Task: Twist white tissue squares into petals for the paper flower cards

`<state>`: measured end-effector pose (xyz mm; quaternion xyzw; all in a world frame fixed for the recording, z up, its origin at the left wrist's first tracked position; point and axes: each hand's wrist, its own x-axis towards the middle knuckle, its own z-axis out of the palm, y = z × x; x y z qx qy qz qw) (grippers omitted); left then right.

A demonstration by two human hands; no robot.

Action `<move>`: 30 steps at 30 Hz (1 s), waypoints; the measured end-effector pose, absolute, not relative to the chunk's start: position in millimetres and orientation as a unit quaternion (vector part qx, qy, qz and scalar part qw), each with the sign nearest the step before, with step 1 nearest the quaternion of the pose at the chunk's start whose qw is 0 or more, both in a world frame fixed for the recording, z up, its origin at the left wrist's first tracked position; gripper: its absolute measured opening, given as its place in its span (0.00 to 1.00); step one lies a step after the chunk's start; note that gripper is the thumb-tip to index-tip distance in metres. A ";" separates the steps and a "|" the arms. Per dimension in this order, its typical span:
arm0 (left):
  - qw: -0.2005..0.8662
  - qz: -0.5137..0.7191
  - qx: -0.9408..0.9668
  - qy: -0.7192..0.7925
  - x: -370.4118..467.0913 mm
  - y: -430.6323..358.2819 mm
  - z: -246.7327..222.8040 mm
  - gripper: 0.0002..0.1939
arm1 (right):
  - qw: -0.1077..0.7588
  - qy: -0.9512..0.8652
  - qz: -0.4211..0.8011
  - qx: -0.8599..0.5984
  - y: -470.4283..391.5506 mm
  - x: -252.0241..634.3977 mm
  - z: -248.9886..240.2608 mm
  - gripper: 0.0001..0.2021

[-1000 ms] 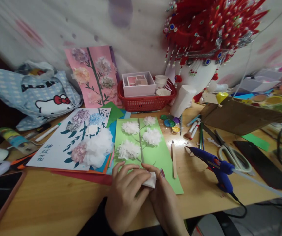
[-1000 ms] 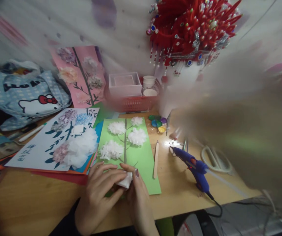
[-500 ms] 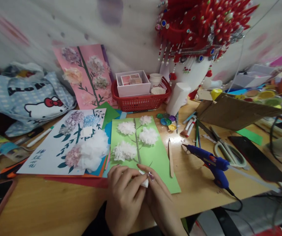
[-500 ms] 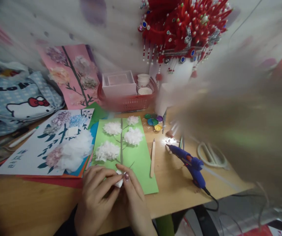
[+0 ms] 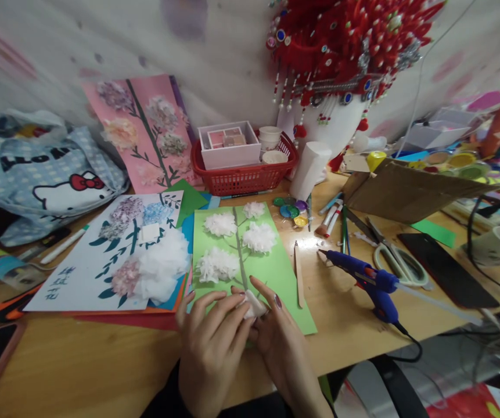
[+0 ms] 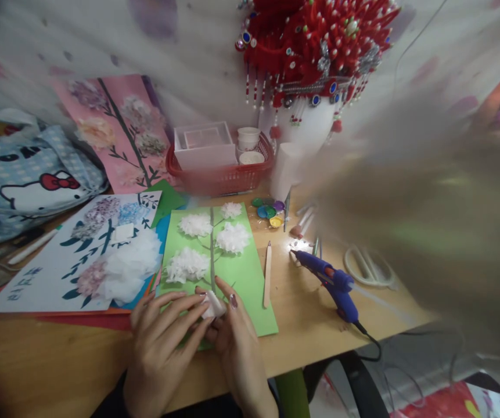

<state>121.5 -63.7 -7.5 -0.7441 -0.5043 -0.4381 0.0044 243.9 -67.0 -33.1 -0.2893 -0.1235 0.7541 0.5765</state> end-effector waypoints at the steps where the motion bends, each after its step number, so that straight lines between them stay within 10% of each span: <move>1: 0.010 -0.434 -0.742 -0.510 120.9 -63.6 -7.5 0.08 | 0.574 -0.126 0.754 -0.292 -67.2 243.5 -32.0 0.22; 30: -0.069 -0.458 -0.715 -0.524 120.4 -65.4 -3.5 0.10 | 0.563 -0.144 0.745 -0.329 -69.9 246.8 -24.9 0.20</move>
